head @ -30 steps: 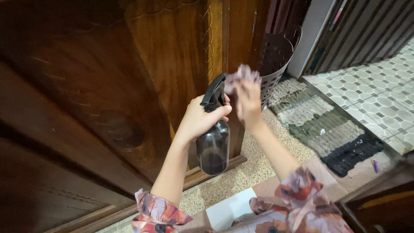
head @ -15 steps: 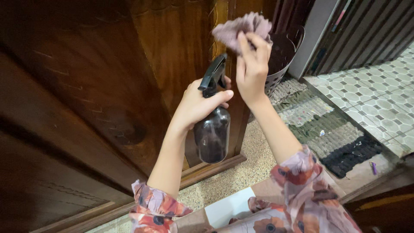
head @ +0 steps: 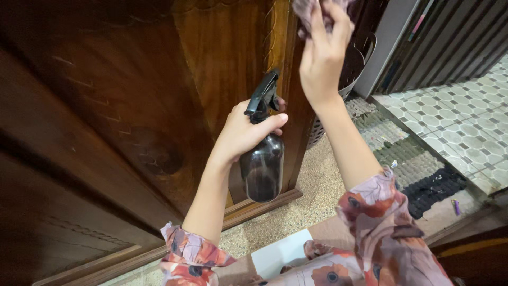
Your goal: The person sprays a liquid from a bottle onto a wooden door and wipes the surface with a cloth. They clean the lower section of the door, moving the cloth across the wood grain and into the carved details.
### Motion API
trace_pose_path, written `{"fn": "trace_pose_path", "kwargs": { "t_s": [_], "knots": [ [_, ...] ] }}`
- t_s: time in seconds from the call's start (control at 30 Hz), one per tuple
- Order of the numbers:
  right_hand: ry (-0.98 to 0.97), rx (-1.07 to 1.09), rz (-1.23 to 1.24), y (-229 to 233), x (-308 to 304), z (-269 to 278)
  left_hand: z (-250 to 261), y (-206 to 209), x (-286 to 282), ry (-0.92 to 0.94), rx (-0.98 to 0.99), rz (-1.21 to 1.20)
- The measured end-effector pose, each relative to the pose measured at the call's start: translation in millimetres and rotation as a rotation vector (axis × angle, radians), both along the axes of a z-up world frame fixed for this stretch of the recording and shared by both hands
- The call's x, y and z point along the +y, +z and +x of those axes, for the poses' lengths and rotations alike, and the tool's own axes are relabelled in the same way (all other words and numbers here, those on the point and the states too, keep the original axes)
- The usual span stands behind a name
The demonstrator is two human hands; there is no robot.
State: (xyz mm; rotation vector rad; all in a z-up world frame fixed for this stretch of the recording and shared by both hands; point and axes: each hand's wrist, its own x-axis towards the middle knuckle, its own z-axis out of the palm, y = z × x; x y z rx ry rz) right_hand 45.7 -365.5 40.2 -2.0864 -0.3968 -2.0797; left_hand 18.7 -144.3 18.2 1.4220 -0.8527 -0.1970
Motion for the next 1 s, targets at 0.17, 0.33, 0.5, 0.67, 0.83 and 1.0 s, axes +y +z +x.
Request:
{"fn": "trace_pose_path", "kwargs": {
  "t_s": [0.17,0.33,0.5,0.67,0.83,1.0],
  "knots": [
    [-0.052,0.073,-0.161,-11.9,9.6,-15.6,1.6,8.0,-4.2,-0.022,-0.034,-0.052],
    [0.031,0.182,-0.060,-23.8,-11.0,-19.3,2.7,11.5,-6.3,-0.028,-0.030,-0.047],
    [-0.081,0.047,-0.072,28.0,-2.3,-1.8,1.2,4.0,1.6,-0.036,-0.031,-0.042],
    [-0.117,0.141,-0.217,-2.5,11.4,-10.4,-0.3,-15.6,20.5,0.032,0.017,0.011],
    [-0.130,0.242,-0.181,-113.8,17.9,-20.2,-4.3,-44.4,30.6,0.033,0.014,-0.003],
    [-0.101,0.276,-0.139,-188.3,11.5,-22.7,-13.7,-78.4,37.7,0.043,-0.006,0.017]
  ]
}}
